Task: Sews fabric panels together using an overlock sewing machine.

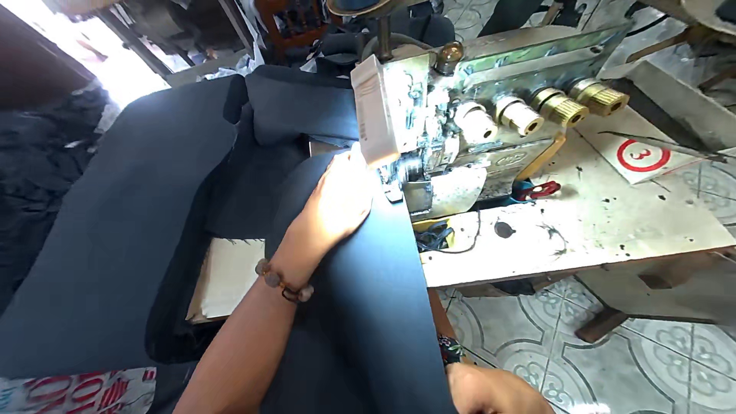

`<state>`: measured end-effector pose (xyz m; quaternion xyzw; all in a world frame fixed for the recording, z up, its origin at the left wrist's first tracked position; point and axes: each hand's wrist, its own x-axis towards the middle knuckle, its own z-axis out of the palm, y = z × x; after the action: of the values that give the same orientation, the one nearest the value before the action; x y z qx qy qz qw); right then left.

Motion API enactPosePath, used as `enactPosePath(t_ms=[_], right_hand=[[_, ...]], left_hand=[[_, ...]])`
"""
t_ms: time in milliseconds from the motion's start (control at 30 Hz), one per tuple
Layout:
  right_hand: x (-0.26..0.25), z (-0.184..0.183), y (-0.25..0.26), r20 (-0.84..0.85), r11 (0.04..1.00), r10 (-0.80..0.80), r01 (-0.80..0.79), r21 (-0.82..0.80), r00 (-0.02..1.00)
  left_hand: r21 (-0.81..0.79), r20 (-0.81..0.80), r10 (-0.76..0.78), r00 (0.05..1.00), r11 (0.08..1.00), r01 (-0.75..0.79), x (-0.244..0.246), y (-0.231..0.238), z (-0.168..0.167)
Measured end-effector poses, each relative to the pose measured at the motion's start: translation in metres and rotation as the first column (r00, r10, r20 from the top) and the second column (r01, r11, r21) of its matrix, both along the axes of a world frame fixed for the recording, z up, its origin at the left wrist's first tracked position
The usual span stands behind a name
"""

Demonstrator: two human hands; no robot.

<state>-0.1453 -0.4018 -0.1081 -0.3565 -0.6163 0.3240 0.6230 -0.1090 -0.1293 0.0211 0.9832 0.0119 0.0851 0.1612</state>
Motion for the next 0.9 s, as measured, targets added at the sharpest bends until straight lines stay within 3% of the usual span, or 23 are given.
enactPosePath(t_ms=[100,200,367,433,500,567,633,700,800,900], right_hand=[[0.008,-0.01,0.003,-0.038,0.991,-0.134,0.134,-0.017,0.99],[0.013,-0.012,0.012,-0.048,0.939,-0.339,0.336,-0.068,0.939],[0.02,-0.006,0.03,-0.07,0.737,-0.649,0.604,-0.303,0.757],[0.024,0.0,0.041,-0.056,0.66,-0.725,0.669,-0.341,0.687],[0.027,0.007,0.051,-0.074,0.61,-0.77,0.698,-0.376,0.633],[0.029,0.014,0.055,-0.121,0.605,-0.776,0.677,-0.419,0.619],[0.033,0.017,0.053,-0.182,0.641,-0.741,0.599,-0.48,0.647],[0.039,0.02,0.047,-0.27,0.727,-0.637,0.446,-0.522,0.722],[0.052,0.022,0.048,-0.427,0.848,-0.464,0.249,-0.468,0.776],[0.056,0.025,0.064,-0.615,0.918,-0.358,0.144,-0.371,0.703]], left_hand=[[0.014,-0.063,0.071,0.995,0.997,-0.07,0.04,0.007,0.006],[0.063,0.051,-0.01,0.999,0.998,0.007,0.079,0.03,-0.003],[-0.054,-0.056,0.149,0.987,0.987,-0.152,0.102,0.025,0.028],[-0.028,0.013,0.184,0.983,0.983,-0.183,0.115,0.031,0.026],[0.025,0.182,0.161,0.97,0.985,-0.168,0.125,0.046,0.013],[0.015,0.285,0.13,0.95,0.99,-0.14,0.094,0.043,0.006],[-0.074,0.27,0.106,0.957,0.993,-0.089,0.021,0.03,-0.001],[-0.132,0.247,0.146,0.958,0.984,-0.116,-0.042,0.034,-0.033],[0.021,0.191,0.181,0.965,0.982,-0.188,-0.115,0.046,-0.073],[0.197,0.142,0.224,0.964,0.948,-0.249,-0.124,0.061,-0.046]])
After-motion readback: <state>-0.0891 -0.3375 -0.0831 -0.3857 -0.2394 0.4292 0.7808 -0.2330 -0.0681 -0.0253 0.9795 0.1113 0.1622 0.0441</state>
